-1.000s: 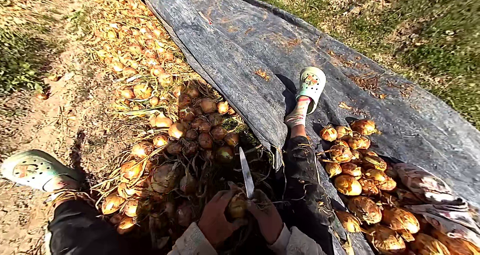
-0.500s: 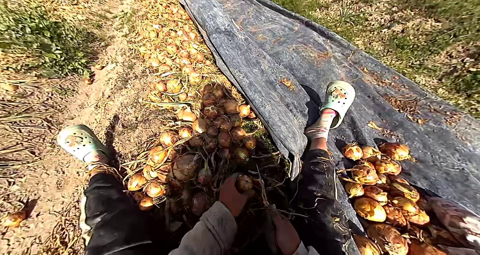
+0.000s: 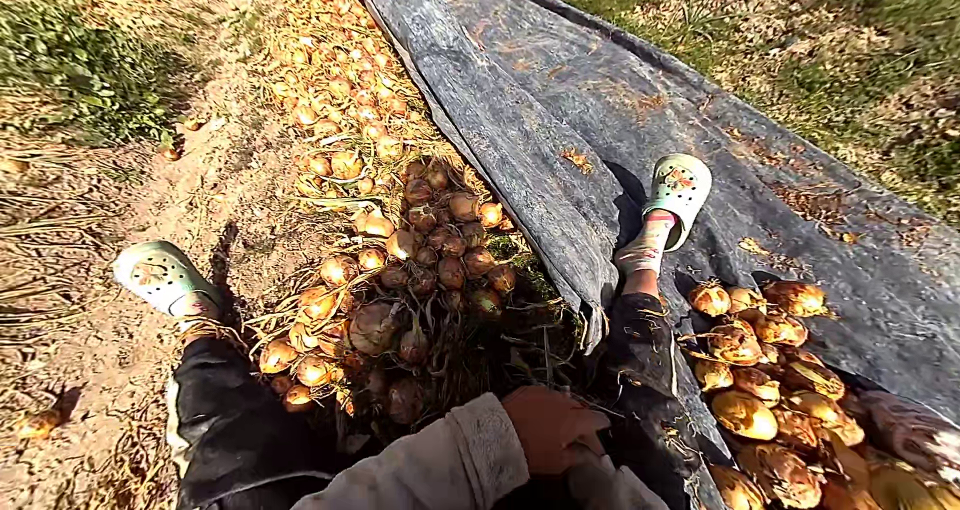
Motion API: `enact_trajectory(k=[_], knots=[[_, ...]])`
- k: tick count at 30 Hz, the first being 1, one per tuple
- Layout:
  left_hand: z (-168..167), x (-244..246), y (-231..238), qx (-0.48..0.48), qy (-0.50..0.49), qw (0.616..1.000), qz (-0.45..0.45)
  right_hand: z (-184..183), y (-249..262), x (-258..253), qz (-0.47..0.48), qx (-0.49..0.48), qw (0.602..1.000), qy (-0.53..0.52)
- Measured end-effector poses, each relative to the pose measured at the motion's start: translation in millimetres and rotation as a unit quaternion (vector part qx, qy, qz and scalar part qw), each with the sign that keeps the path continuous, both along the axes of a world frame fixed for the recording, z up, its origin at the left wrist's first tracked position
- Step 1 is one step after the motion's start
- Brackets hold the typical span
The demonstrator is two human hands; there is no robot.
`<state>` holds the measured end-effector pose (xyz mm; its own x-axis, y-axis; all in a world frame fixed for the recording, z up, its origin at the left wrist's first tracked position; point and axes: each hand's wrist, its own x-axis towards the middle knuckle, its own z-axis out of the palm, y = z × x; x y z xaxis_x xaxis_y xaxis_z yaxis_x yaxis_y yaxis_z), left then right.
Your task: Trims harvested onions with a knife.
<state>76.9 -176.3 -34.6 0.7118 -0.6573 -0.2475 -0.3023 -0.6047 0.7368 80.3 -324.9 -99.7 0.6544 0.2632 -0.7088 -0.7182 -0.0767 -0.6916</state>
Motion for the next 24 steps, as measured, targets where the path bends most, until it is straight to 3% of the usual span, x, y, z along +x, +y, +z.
enact_trajectory(k=[2, 5, 9, 14, 16, 18, 20, 21, 24], knots=[[-4.6, 3.6, 40.4, 0.185, 0.037, 0.982, 0.024, -45.1, 13.8, -10.6, -0.080, -0.001, 0.997, 0.003], [-13.6, 10.4, 111.2, 0.351, 0.062, 0.933, 0.057, -50.1, 15.7, -13.0, -0.070, 0.004, 0.997, 0.031], [-16.2, 14.1, 180.1, 0.421, 0.041, 0.904, 0.058, -49.2, 21.2, -15.7, -0.072, -0.016, 0.997, 0.029], [-10.7, 7.2, 189.7, 0.443, 0.022, 0.896, 0.016, -23.2, 36.1, -27.4, 0.010, -0.023, 0.999, -0.040], [7.5, -3.5, 187.9, 0.414, 0.006, 0.909, 0.045, -10.4, 44.2, -33.1, 0.055, -0.004, 0.996, -0.065], [14.3, -27.3, 188.5, 0.305, -0.117, 0.933, 0.154, -5.8, 52.2, -35.7, 0.088, 0.026, 0.992, -0.091], [-1.5, -45.7, 176.3, 0.153, -0.334, 0.890, 0.269, -2.5, 61.8, -35.8, 0.101, 0.042, 0.987, -0.117], [-7.0, -49.1, 163.5, 0.104, -0.391, 0.863, 0.303, -0.5, 66.7, -35.0, 0.102, 0.052, 0.985, -0.131], [-18.0, -62.1, 112.9, 0.059, -0.414, 0.843, 0.337, 1.1, 78.8, -32.1, 0.049, 0.105, 0.976, -0.184]])
